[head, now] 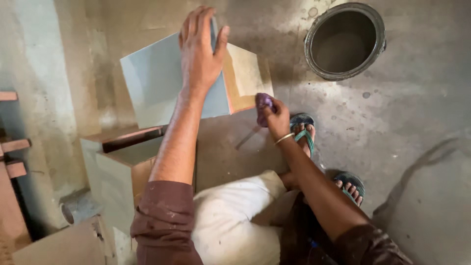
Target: The person sits on the floor and wipes the interior and exterior surfaces of wooden furniture pieces using a purple cloth. They repeatedly dip the cloth into a metal bucket to apply a cleaning solution or polish to the wood.
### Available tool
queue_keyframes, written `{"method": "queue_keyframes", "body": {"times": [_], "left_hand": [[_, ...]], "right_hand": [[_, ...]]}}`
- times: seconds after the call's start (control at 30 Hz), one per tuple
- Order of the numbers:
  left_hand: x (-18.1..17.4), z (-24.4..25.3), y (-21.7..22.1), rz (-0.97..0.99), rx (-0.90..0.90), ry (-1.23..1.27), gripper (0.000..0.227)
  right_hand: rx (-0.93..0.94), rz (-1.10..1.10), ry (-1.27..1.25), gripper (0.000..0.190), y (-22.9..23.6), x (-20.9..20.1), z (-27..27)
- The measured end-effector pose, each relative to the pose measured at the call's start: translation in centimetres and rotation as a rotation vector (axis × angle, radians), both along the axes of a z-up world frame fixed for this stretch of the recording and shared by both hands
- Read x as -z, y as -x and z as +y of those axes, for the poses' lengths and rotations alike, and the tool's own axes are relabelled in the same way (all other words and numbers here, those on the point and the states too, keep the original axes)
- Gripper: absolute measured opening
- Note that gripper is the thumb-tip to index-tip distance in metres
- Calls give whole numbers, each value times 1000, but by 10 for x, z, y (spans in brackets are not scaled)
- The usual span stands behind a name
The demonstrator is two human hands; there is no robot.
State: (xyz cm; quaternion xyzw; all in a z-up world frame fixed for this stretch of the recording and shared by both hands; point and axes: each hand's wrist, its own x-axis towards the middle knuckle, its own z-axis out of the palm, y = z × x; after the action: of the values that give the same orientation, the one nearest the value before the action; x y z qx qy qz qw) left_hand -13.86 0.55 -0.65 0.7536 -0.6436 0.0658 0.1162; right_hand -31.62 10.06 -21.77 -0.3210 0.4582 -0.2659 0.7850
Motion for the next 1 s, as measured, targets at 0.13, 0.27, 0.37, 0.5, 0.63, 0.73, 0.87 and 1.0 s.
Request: {"method": "queue_keyframes", "body": {"times": [0.13, 0.27, 0.37, 0.5, 0.63, 0.73, 0.87, 1.0], "left_hand": [[22, -7, -24, 63, -77, 69, 36], [26, -15, -31, 119, -74, 37, 36], [25, -23, -25, 192, -94, -62, 38], [27, -31, -11, 261, -60, -36, 46], [29, -31, -7, 206, -23, -41, 47], [29, -32, -9, 204, -34, -40, 46], [30, -32, -10, 248, -55, -28, 45], [25, -31, -7, 250, -30, -49, 51]], "right_hand": [[55, 13, 353, 41, -5, -12, -9], [33, 137, 634, 57, 8, -87, 21], [-6, 85, 707, 66, 13, -97, 39], [13, 270, 538, 54, -6, -9, 31], [-25, 297, 298, 34, -22, 85, -1], [-127, 363, 269, 33, -20, 73, -1], [78, 330, 687, 54, -3, -19, 44], [65, 192, 673, 58, -1, -22, 41]]}}
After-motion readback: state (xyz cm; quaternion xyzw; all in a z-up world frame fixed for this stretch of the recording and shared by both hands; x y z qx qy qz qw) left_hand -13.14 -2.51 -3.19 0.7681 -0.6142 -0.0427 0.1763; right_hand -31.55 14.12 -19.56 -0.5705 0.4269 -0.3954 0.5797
